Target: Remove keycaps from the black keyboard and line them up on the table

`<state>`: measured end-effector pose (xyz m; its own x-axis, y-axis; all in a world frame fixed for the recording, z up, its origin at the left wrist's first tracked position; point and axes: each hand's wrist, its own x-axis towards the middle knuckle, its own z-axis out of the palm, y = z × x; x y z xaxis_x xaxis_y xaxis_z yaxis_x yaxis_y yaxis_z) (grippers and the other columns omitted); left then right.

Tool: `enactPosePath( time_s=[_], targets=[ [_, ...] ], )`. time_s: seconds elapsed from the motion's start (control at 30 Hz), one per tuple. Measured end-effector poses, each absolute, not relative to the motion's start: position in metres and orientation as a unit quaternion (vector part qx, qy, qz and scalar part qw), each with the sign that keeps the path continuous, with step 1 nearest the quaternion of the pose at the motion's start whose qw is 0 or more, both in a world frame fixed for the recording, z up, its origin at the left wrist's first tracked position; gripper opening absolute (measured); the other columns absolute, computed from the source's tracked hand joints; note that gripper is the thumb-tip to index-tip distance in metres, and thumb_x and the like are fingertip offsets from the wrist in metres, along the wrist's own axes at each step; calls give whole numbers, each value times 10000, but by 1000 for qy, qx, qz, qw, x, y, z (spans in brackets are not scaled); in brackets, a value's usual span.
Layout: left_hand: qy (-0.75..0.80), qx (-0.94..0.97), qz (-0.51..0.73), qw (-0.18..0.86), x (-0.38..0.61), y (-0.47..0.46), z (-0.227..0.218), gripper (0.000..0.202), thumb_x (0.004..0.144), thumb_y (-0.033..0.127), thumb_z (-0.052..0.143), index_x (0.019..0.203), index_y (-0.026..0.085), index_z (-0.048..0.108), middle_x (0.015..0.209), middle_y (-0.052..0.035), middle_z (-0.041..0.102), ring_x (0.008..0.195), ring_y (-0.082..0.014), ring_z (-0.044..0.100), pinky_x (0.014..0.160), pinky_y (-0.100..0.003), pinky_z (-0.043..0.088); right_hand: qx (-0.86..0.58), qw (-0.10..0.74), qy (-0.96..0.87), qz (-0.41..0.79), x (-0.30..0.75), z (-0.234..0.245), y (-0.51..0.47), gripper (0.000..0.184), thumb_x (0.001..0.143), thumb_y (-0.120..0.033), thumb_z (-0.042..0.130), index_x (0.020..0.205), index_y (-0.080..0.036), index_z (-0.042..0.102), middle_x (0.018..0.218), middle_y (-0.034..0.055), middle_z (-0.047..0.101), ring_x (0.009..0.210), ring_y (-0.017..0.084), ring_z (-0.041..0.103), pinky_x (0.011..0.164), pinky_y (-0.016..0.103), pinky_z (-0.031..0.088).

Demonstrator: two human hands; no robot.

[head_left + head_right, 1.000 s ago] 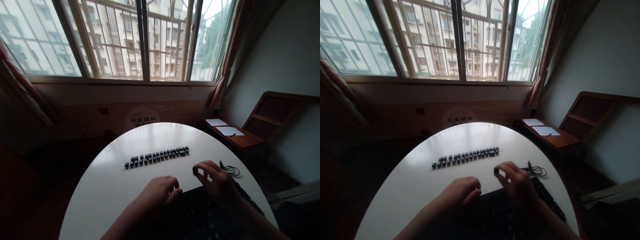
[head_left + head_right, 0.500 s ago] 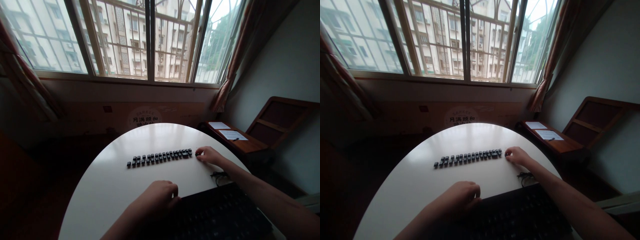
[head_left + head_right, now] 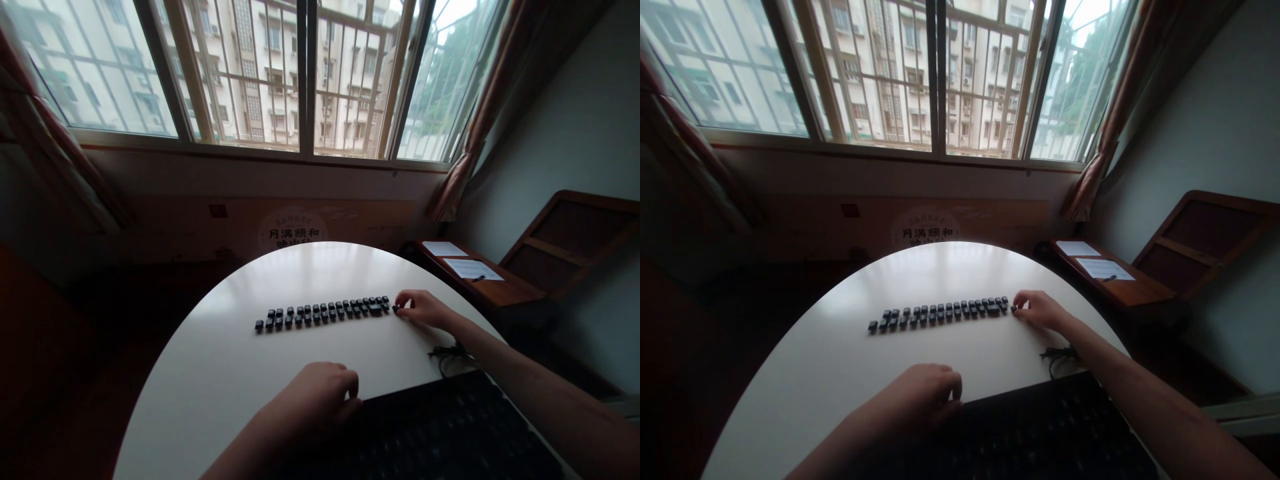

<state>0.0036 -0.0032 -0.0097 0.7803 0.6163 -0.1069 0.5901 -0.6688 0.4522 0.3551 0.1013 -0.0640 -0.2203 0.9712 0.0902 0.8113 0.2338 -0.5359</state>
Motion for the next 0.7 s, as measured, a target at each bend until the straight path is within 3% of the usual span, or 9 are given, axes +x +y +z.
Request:
enactPosePath(
  time_s=[0.37,0.53,0.7],
  targets=[
    [329,914,25,237,2,-2,-12,157,898,340,562,936,246,681,927,-20,709,791,-203,642,666,-298,448,-571,229,-767,180,348,-67,110,144,768,-286,673,876,-210,730,864,21,742,684,180,627,663,292,484],
    [340,907,16,247,1,0,-9,153,894,335,569,921,237,683,919,-29,706,795,-207,642,673,-302,459,-557,255,-776,152,347,-55,105,188,778,-305,684,919,-193,737,950,56,712,628,157,572,652,306,484],
    [340,907,11,249,1,3,-11,159,902,341,557,947,247,678,945,-27,702,825,-212,641,694,-310,471,-540,408,-725,127,350,-24,72,335,932,-446,533,932,-176,731,988,99,691,665,176,595,654,326,510]
  ],
)
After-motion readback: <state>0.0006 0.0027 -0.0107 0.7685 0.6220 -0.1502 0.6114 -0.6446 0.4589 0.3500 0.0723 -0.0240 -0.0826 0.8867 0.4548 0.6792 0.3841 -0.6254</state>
